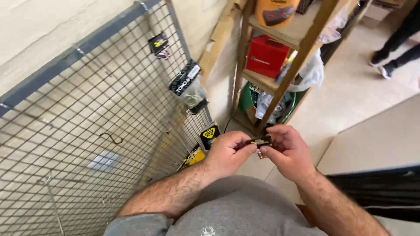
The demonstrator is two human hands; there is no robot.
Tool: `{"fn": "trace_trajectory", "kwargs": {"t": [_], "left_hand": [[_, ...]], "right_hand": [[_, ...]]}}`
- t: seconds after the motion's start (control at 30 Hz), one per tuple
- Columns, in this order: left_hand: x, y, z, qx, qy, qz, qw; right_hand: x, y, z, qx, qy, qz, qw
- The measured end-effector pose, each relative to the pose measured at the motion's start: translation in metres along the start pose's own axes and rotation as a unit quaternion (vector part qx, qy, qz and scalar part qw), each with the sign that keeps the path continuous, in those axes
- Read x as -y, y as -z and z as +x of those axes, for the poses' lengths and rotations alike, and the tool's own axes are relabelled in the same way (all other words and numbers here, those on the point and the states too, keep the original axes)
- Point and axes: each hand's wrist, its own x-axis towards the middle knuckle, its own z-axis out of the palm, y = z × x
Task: The person picks up small packaged items from a brown table and hangs them on a metal wire display rack. They repeat this process for multiple items, moving back and forth between the table and the rack.
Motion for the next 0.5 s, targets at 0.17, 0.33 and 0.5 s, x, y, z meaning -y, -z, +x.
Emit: {"fn": "trace_trajectory", "kwargs": {"t": [0.17,0.33,0.5], "left_hand": [[-0.006,0.067,0.010,-0.109,-0.028,0.026,0.993],[0.002,0.103,0.003,-0.167,-0.030,0.032,0.985],[0.018,0.105,-0.016,-0.145,0.019,-0.011,0.989]], "right_hand": [[0.005,-0.041,0.106,0.087,0.097,0.010,0.991],[0.012,-0.096,0.207,0.085,0.126,0.017,0.988],[0.033,-0.153,0.263,0.093,0.110,0.073,0.987]]}}
